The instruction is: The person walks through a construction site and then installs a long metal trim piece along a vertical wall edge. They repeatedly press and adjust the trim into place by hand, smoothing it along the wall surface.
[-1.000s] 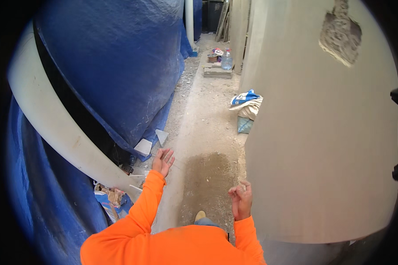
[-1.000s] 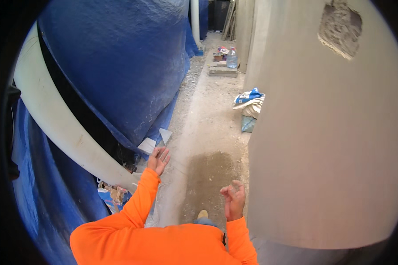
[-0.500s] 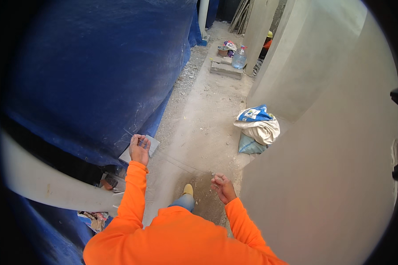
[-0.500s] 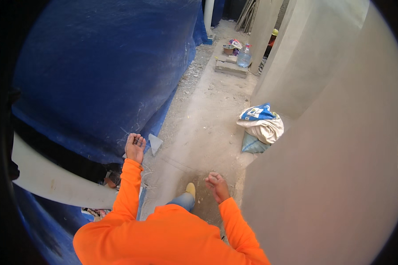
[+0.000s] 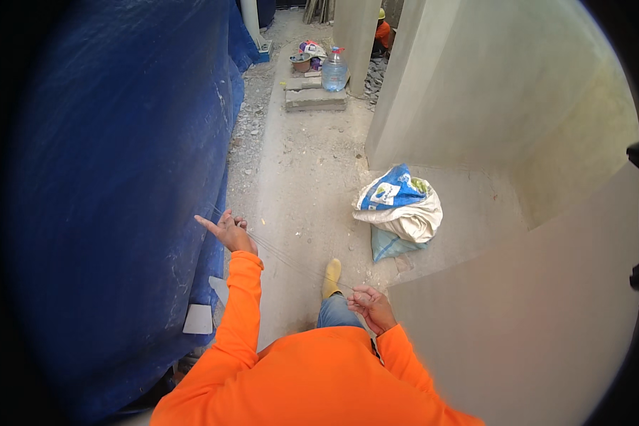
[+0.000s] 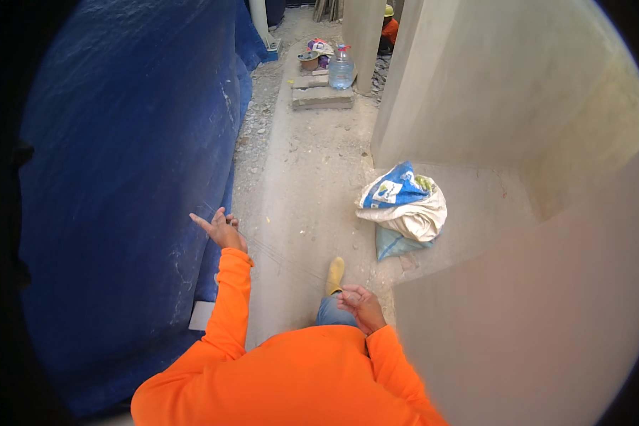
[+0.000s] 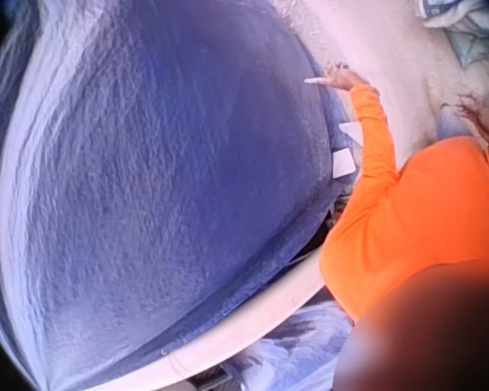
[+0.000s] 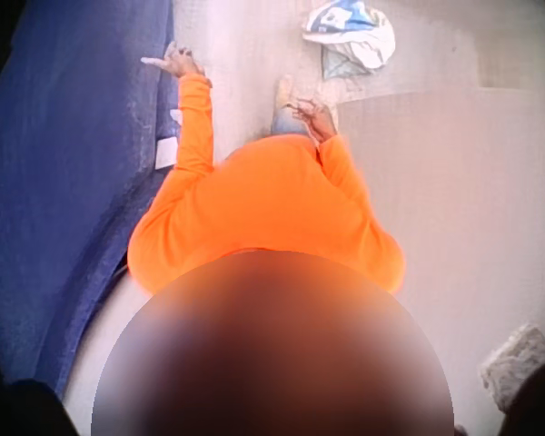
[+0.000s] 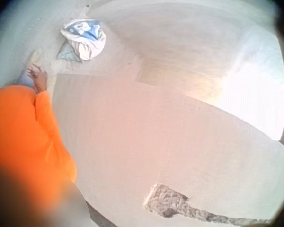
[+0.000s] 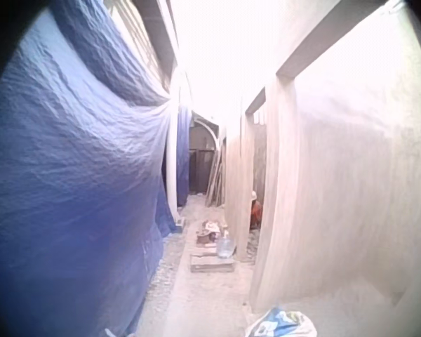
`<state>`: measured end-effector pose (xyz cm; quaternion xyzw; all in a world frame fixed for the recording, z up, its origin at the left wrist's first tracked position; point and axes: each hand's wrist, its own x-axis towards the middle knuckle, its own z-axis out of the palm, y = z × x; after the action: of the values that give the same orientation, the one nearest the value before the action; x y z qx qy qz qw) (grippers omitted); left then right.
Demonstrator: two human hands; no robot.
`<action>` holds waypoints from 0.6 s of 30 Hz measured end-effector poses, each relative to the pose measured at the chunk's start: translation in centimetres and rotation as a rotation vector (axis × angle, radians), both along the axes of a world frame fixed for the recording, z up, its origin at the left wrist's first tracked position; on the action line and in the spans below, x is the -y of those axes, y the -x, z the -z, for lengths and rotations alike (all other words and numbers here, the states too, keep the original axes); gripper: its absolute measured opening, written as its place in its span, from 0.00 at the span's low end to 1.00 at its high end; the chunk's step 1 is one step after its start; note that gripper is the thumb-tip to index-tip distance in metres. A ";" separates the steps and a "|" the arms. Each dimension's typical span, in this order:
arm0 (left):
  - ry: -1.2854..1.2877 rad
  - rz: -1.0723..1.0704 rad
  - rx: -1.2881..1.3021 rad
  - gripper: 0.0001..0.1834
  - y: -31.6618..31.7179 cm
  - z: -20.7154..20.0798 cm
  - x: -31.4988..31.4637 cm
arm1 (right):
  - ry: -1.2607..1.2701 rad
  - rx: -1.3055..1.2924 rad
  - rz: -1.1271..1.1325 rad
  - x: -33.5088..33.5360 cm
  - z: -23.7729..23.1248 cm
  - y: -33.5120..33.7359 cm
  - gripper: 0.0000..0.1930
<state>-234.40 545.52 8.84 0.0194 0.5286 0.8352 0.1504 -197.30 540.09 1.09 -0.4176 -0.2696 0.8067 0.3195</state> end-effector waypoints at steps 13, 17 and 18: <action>-0.225 -0.152 0.066 0.17 19.8 -1.4 -31.3 | -0.409 0.321 -0.316 -45.4 4.1 17.0 0.08; -0.098 -0.338 -0.139 0.17 26.0 -3.1 -35.5 | -0.736 0.586 -0.440 -57.7 11.1 21.7 0.09; -0.067 -0.378 -0.227 0.17 27.9 -3.1 -36.5 | -0.803 0.629 -0.469 -60.2 13.9 22.5 0.10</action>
<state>-262.29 582.03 11.98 0.0187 0.5082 0.8582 -0.0701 -219.77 600.33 -12.80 -0.4125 -0.7236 0.5267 0.1699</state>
